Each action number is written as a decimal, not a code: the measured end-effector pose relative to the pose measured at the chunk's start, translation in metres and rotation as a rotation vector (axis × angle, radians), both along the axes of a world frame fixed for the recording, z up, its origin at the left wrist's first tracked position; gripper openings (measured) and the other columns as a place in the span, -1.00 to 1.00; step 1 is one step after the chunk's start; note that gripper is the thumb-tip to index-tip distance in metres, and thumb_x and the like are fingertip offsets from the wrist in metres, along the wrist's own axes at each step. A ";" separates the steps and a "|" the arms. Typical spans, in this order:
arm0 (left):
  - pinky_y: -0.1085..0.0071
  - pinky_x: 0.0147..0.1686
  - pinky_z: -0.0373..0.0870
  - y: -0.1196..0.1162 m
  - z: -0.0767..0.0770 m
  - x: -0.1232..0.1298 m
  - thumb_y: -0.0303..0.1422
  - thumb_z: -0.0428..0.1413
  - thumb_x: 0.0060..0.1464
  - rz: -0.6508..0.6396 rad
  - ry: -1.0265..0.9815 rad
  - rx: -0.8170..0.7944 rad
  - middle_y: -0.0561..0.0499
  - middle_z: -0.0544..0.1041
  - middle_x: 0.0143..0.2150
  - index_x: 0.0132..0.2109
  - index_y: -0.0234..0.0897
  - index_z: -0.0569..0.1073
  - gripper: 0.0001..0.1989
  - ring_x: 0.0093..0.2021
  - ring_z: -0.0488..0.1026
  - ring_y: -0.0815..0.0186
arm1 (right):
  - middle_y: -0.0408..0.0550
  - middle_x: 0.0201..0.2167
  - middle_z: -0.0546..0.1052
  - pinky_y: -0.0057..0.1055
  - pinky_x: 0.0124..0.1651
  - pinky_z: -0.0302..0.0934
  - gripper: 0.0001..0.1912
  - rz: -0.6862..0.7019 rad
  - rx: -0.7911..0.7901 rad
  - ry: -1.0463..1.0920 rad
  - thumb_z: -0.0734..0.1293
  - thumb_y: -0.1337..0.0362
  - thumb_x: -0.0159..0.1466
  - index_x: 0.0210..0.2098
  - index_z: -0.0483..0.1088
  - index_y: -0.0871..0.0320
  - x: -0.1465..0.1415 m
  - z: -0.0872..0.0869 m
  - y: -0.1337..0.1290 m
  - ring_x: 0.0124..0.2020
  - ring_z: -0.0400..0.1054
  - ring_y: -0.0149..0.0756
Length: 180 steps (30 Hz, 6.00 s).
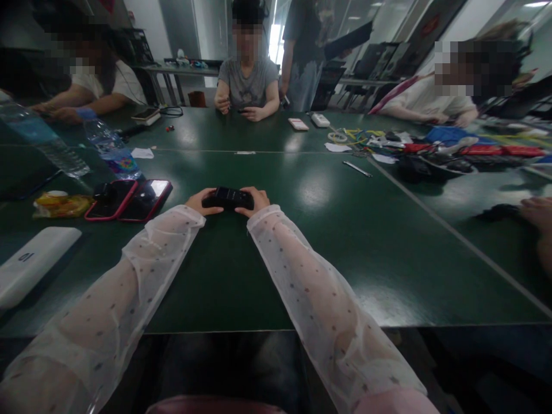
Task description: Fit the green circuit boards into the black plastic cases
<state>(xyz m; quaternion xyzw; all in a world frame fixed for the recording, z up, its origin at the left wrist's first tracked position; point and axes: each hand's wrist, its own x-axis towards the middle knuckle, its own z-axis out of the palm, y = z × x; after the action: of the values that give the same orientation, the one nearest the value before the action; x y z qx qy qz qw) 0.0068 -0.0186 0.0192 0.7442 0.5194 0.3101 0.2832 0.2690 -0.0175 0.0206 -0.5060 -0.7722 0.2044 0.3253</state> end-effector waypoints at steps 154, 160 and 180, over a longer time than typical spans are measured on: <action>0.01 0.31 0.29 0.003 -0.006 0.000 0.05 0.38 -0.18 -0.020 -0.118 -0.046 -0.18 0.55 0.19 0.22 -0.20 0.43 -0.16 0.26 0.44 -0.08 | 0.01 0.08 0.43 0.17 0.26 0.22 -0.36 0.051 -0.066 -0.006 0.54 0.16 0.06 0.10 0.34 -0.11 0.004 0.003 -0.006 0.23 0.27 0.11; 0.09 0.27 0.33 -0.007 0.004 0.006 0.20 0.03 0.17 0.022 -0.172 -0.062 -0.11 0.59 0.14 0.15 -0.18 0.53 -0.34 0.21 0.49 -0.02 | -0.03 0.03 0.46 0.13 0.23 0.23 -0.33 0.122 -0.094 0.084 0.57 0.26 -0.01 0.05 0.31 -0.10 -0.001 0.006 -0.009 0.16 0.33 0.07; -0.04 0.33 0.26 -0.006 0.005 0.001 0.20 0.20 0.01 -0.092 -0.216 -0.091 -0.18 0.49 0.27 0.23 -0.18 0.47 -0.24 0.31 0.39 -0.09 | -0.04 -0.15 0.61 0.03 0.17 0.35 -0.35 0.163 -0.429 0.419 0.56 -0.05 0.04 0.04 0.38 0.03 0.003 0.011 -0.007 -0.06 0.55 -0.10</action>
<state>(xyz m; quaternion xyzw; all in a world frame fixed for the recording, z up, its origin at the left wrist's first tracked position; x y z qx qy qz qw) 0.0078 -0.0247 0.0240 0.7158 0.4648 0.3513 0.3849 0.2715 -0.0242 0.0321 -0.4465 -0.6656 0.4879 0.3459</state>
